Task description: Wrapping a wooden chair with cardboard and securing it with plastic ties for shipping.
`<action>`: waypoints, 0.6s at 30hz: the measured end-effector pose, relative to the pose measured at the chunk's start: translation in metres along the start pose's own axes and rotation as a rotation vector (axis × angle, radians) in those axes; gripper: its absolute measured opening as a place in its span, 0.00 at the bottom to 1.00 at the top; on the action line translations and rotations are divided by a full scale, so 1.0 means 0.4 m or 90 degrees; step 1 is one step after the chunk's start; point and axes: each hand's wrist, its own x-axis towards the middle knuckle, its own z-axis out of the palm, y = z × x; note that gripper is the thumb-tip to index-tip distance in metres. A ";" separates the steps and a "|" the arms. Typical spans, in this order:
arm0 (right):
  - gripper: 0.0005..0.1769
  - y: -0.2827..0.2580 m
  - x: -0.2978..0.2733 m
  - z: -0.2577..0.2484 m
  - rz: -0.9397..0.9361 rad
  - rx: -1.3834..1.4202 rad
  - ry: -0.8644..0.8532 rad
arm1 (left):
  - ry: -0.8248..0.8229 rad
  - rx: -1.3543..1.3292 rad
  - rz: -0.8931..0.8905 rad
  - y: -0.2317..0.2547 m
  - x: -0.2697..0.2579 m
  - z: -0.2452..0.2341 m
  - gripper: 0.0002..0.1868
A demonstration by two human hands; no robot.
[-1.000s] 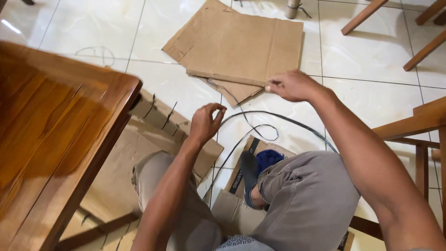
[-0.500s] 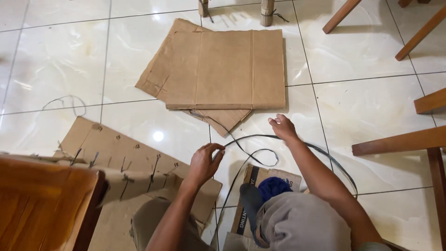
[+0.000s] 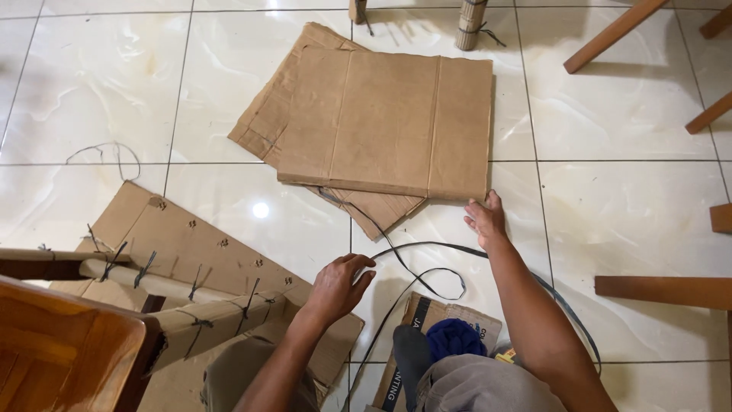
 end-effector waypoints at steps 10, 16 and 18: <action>0.33 0.070 -0.065 0.019 0.103 0.042 -0.076 | 0.011 0.009 -0.029 -0.048 0.028 0.055 0.12; 0.21 0.167 -0.244 -0.013 0.155 0.220 -0.155 | 0.068 -0.021 -0.099 -0.122 0.052 0.126 0.20; 0.19 0.140 -0.370 -0.022 0.177 0.307 -0.182 | 0.017 -0.085 -0.296 -0.165 0.065 0.159 0.41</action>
